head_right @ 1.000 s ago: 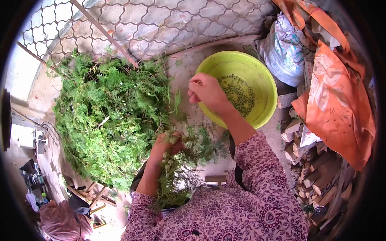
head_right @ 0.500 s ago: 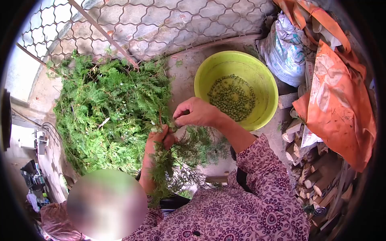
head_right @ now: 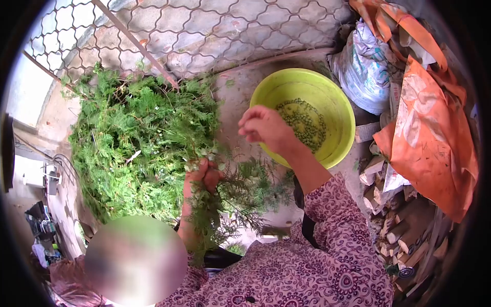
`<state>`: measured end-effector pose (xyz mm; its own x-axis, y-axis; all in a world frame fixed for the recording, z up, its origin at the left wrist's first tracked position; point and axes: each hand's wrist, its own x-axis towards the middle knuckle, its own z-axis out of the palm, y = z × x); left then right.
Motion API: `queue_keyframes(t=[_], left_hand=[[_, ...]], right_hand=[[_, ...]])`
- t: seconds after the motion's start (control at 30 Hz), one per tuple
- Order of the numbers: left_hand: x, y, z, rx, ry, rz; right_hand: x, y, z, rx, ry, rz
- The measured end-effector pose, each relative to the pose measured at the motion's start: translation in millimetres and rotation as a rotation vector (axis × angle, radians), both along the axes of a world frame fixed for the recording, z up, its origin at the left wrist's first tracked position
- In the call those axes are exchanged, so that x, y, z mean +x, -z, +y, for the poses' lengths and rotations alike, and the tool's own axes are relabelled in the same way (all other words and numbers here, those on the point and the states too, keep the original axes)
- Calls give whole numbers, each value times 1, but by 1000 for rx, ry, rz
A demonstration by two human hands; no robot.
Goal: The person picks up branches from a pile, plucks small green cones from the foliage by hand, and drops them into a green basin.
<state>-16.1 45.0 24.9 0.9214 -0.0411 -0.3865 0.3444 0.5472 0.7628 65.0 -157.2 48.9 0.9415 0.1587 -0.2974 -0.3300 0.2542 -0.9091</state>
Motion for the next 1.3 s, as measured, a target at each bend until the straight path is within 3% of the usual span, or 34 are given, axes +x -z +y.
queue_keyframes(t=[0.07,0.27,0.5,0.57,0.6,0.67,0.7,0.8,0.9,1.0,1.07,1.1,1.23,1.3], left_hand=[[0,-3,0,-8,-9,-45],[1,-3,-4,-42,55,-48],[0,1,-8,-40,54,-23],[-2,1,-8,-58,86,-51],[-4,-4,-9,-15,51,-21],[-4,-5,-7,26,21,5],[-3,-1,-2,48,49,-25],[-2,10,-4,-7,2,-47],[1,10,-10,56,-34,-24],[-1,14,-12,164,2,-2],[-1,20,-12,165,35,-32],[-2,22,-12,165,26,-58],[-1,17,-15,165,52,-70],[-1,13,-13,137,71,-69]], right_hand=[[-10,5,7,180,-319,70],[-17,11,30,328,-542,267],[-18,23,33,223,-426,97],[-17,15,31,-15,-284,57],[-8,18,21,-15,-282,57],[14,28,-4,548,-122,140],[10,18,-3,544,-125,139],[-7,-11,5,500,-39,126],[-10,-9,10,475,-216,127],[-12,-3,17,270,-336,10],[-23,-6,29,-263,-318,-400],[-23,2,32,-362,-299,-545],[-25,8,32,-547,-339,-572],[-24,3,33,-354,-378,-274]])
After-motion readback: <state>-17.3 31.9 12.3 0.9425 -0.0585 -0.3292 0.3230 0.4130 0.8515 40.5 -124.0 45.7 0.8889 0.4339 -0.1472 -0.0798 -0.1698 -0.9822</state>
